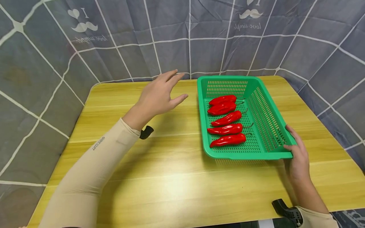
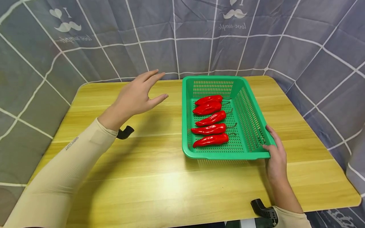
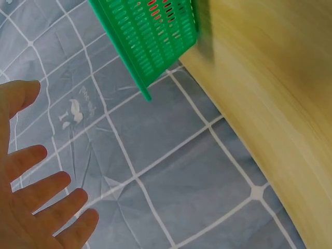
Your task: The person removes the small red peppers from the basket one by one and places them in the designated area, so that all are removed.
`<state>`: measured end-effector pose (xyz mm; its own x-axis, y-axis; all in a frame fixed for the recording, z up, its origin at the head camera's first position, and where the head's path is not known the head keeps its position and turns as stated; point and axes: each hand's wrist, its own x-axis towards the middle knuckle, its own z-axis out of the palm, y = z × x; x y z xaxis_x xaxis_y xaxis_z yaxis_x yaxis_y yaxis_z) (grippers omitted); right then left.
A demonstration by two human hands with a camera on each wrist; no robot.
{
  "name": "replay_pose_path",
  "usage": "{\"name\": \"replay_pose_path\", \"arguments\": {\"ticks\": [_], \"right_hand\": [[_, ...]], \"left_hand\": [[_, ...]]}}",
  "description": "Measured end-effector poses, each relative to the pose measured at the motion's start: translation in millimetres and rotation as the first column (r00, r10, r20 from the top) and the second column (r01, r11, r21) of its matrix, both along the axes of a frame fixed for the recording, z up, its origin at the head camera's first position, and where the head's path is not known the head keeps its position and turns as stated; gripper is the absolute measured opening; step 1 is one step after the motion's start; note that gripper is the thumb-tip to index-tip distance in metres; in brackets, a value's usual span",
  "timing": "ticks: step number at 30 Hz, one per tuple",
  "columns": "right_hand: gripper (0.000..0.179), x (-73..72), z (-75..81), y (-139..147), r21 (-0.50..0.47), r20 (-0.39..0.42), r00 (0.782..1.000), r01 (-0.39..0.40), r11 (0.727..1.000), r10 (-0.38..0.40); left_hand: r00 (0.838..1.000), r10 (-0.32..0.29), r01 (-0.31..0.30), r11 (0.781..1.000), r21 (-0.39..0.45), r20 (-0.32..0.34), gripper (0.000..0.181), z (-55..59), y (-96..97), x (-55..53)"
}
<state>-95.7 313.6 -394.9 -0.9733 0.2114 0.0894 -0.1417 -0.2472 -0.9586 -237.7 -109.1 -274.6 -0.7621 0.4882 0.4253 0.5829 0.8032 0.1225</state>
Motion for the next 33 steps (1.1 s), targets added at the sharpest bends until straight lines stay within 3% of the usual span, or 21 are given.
{"name": "replay_pose_path", "arguments": {"ticks": [7,15,24,33], "right_hand": [[0.059,-1.3,0.9,-2.0,-0.037,-0.018,0.999,0.032,0.999,-0.033],[0.060,-2.2,0.5,-3.6,-0.033,-0.009,0.998,0.064,0.997,-0.064],[0.061,-2.9,2.0,-4.2,0.026,0.039,0.994,0.102,0.994,-0.103],[0.063,-4.2,2.0,-3.5,0.096,0.071,0.987,0.137,0.986,-0.144]], "left_hand": [[0.985,-0.034,0.026,0.998,0.050,0.172,0.068,6.4,18.3,-12.2],[0.939,-0.141,0.094,0.983,0.160,0.313,0.070,7.1,34.4,-29.7],[0.896,-0.226,0.133,0.958,0.254,0.382,0.069,3.9,58.3,-47.9],[0.872,-0.267,0.169,0.951,0.259,0.411,0.067,-4.6,85.7,-66.1]]}}
